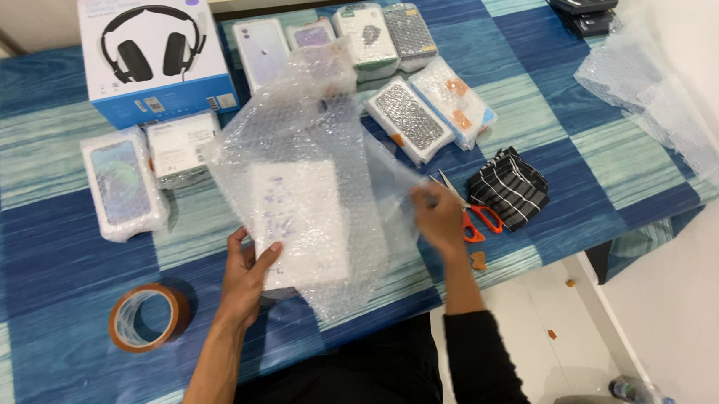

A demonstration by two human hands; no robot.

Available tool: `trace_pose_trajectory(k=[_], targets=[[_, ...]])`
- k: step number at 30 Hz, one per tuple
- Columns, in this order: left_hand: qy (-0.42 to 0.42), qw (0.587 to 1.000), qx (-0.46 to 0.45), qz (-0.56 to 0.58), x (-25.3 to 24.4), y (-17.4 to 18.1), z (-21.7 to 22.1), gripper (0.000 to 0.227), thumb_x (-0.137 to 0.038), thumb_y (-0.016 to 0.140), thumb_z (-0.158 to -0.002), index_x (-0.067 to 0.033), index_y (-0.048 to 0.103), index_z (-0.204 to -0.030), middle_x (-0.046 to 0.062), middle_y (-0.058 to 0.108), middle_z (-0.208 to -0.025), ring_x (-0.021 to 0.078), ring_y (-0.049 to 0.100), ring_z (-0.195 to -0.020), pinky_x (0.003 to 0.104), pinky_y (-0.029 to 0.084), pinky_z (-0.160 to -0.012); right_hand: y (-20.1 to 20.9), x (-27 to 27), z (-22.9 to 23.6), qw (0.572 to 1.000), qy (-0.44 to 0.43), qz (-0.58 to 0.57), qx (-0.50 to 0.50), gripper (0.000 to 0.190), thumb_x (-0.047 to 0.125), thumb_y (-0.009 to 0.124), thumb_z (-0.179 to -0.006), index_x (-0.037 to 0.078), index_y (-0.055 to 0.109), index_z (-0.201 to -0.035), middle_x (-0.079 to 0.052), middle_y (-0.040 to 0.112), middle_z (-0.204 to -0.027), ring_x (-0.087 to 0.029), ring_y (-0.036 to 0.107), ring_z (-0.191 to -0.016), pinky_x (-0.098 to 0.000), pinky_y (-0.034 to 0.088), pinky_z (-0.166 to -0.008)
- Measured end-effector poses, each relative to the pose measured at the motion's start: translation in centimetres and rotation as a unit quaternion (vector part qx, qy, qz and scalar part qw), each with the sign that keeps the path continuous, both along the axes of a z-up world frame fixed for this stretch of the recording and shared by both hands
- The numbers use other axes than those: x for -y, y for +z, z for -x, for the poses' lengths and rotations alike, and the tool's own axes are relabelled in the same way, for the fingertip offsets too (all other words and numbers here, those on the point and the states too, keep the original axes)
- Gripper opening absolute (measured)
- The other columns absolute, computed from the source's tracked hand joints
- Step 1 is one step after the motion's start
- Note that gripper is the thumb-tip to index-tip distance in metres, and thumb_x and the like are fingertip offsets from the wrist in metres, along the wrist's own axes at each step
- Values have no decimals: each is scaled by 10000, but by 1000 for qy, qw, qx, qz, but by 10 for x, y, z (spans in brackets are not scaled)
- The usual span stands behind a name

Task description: The person wraps a boxed item in bubble wrap, secures the ends with tape, and cuts the tape using scissors.

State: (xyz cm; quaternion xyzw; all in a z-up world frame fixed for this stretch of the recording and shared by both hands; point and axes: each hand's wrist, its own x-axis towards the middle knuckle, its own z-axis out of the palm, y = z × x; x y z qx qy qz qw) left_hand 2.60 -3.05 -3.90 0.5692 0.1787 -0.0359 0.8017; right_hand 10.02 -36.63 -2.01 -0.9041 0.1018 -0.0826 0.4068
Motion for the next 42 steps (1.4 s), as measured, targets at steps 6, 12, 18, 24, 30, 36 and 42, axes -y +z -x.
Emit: trace_pose_trajectory(k=[6, 12, 18, 24, 30, 36, 42], targets=[[18, 1000, 0, -11, -3, 6, 3, 703, -206, 785, -899, -107, 371, -1459, 142, 602, -1065, 263, 678, -871, 414, 635, -655, 19, 114, -13, 966, -185, -60, 172, 247, 352, 667, -1001, 114, 719, -964, -154, 713, -880, -307, 716, -899, -438, 510, -859], [-6, 998, -21, -55, 11, 36, 5, 756, -234, 805, -883, -84, 363, -1478, 149, 592, -1079, 256, 628, -914, 401, 604, -689, -9, 211, -6, 857, -324, -257, 306, 214, 302, 622, -1054, 99, 574, -1101, -84, 689, -929, -177, 790, -776, -323, 722, -648], [-8, 995, -42, -90, 26, 77, 12, 772, -271, 802, -887, -74, 368, -1494, 152, 599, -1089, 243, 604, -950, 401, 583, -722, -48, 227, 0, 750, -422, -398, 317, 216, 307, 633, -1002, 169, 512, -1114, -87, 619, -1103, -301, 846, -870, -398, 735, -792], [-12, 991, -54, -122, 27, 77, 14, 755, -292, 728, -939, -41, 341, -1538, 241, 609, -1198, 333, 613, -1074, 463, 553, -842, -83, 230, -9, 728, -408, -462, 301, 300, 299, 651, -987, 166, 494, -1204, -126, 646, -1160, -310, 827, -1002, -407, 672, -911], [-46, 972, -40, -227, 29, 78, 12, 764, -382, 682, -966, -10, 362, -1551, 294, 616, -1354, 430, 597, -1268, 549, 508, -980, -54, 180, 2, 732, -444, -430, 288, 306, 305, 684, -969, 149, 597, -1217, -135, 618, -1281, -327, 852, -835, -386, 761, -692], [-67, 949, -32, -305, 34, 92, 18, 749, -464, 654, -970, -1, 465, -1527, 291, 513, -1458, 451, 496, -1372, 588, 390, -1124, -32, 49, 35, 850, -350, 16, 393, 231, 118, 698, -1038, -33, 662, -1209, -264, 671, -1106, -407, 690, -1051, -450, 550, -913], [-72, 959, -16, -273, 39, 95, 22, 720, -459, 592, -1004, -31, 434, -1560, 271, 533, -1462, 422, 528, -1357, 562, 418, -1107, -55, -41, 42, 974, 107, 13, 200, 257, 262, 763, -888, 134, 794, -1108, -45, 765, -1185, -262, 661, -1221, -371, 458, -1078]])
